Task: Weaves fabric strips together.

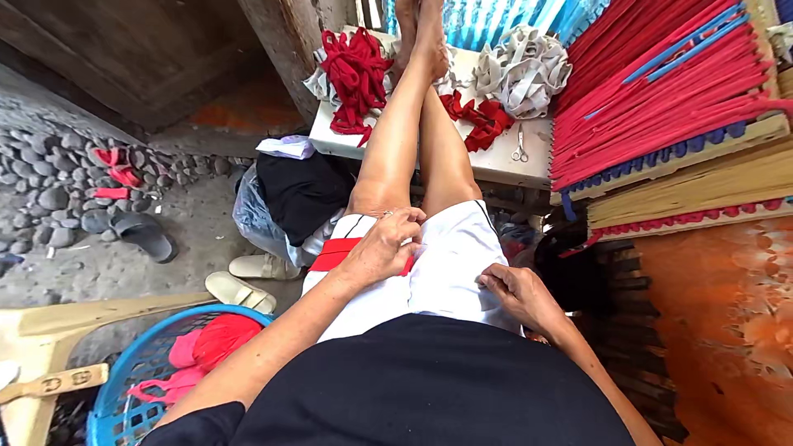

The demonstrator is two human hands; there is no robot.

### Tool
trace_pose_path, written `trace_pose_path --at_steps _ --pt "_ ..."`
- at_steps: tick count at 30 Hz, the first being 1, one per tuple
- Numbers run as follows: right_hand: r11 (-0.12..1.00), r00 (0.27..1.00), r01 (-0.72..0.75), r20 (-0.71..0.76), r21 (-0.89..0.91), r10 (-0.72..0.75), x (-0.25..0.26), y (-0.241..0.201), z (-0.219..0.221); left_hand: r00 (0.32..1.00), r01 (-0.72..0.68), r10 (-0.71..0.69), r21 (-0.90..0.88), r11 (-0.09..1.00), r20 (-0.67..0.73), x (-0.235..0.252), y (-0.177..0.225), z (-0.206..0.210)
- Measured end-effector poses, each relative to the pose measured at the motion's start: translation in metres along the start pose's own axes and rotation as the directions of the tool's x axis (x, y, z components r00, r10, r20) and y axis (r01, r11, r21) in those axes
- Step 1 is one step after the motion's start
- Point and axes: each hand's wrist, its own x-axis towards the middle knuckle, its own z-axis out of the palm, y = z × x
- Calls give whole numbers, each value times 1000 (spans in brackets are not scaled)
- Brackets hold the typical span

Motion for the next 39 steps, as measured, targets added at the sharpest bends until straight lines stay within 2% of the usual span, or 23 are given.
trace_pose_path --at_steps 9,13,17,20,25,30,33,39 --pt "994 1000 -5 -2 -105 5 -9 -2 -7 994 -11 29 -163 987 109 -13 1 2" --pt "977 988 58 -130 -206 -86 -3 -2 -4 992 19 6 -199 980 125 -15 0 5" --pt "954 931 69 -325 -291 -166 17 5 11 990 45 -18 -197 979 137 -17 -4 7" --pt "936 888 68 -407 -344 -214 29 1 22 989 55 -27 -194 980 144 -19 -5 9" --pt "941 815 147 -501 -304 -289 39 -7 30 991 61 -34 -213 975 128 -23 -5 10" --pt "923 790 247 -490 -295 -368 46 -9 36 992 107 -86 -261 959 92 -21 -1 11" --pt "920 787 215 -500 -328 -362 46 -13 34 991 117 -96 -279 953 88 -21 0 12" --pt "933 791 62 -553 -354 -262 39 -9 29 991 117 -92 -277 954 101 -22 -1 12"
